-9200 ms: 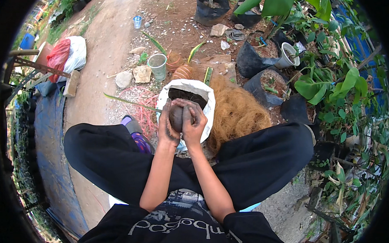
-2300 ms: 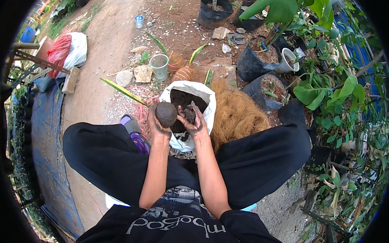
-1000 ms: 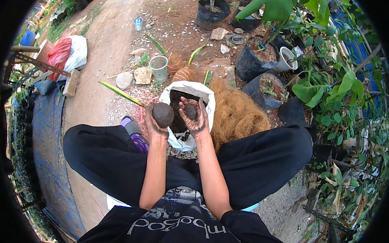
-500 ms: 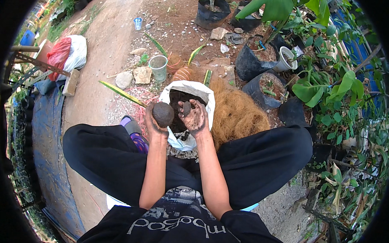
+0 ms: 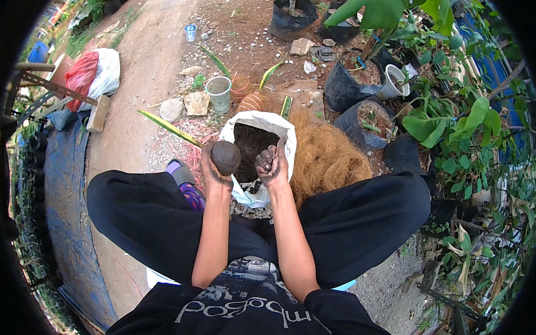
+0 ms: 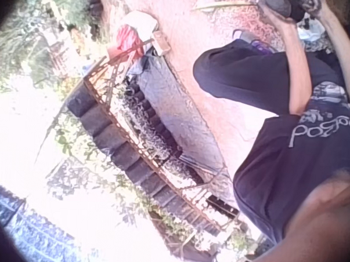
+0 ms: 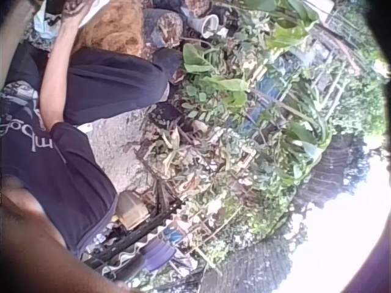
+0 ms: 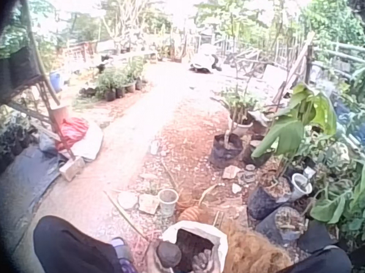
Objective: The person sits cross-legged and repeatedly packs soil around a small potted plant, pressing and shaping the soil ball with both hands. The person scoops additional soil from a nearby white sack and continues to compact the soil around the plant's base.
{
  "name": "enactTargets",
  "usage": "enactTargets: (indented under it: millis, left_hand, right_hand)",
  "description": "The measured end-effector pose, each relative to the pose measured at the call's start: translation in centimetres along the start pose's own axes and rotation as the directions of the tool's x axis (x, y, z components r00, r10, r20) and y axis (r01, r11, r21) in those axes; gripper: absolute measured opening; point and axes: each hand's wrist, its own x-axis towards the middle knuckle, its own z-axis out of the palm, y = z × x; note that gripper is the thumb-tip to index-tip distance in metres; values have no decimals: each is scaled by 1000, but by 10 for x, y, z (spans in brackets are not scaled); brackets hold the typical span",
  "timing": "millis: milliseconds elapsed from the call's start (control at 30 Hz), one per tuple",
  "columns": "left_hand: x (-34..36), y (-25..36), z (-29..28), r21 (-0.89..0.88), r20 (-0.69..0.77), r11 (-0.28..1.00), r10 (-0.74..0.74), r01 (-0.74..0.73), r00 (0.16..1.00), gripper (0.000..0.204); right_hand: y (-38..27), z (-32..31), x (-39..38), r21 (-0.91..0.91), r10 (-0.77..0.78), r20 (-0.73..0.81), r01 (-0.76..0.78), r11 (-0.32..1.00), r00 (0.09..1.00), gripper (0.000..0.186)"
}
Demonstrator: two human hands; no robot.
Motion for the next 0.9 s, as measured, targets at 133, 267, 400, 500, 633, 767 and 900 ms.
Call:
enactTargets:
  millis: [133,267,400,500,633,767,900]
  left_hand:
    - [2,-1,-1,0,29,1000,10,-10,1000,31]
    - [1,0,-2,-12,28,1000,-6,6,1000,30]
    - [1,1,-2,-11,4,1000,-13,13,1000,30]
    - [2,0,-1,-14,7,1000,-25,25,1000,29]
    - [1,0,-1,-17,24,1000,6,-6,1000,29]
    - [-1,0,0,2,30,1000,-15,15,999,29]
    - [-2,1,1,-6,22,1000,-23,23,1000,29]
  right_hand:
    - [7,1,1,-101,-61,-128,48,994,990,51]
    - [10,-2,11,-55,-122,-93,117,992,988,32]
    - [-1,-9,12,-206,-78,-50,66,976,996,30]
    - [-2,-10,8,-158,-85,66,94,983,994,43]
    - [0,-6,5,-66,-85,-6,84,994,996,50]
    - [-2,-6,2,-90,-83,51,87,992,995,53]
    - [1,-4,1,-125,-77,48,82,989,996,47]
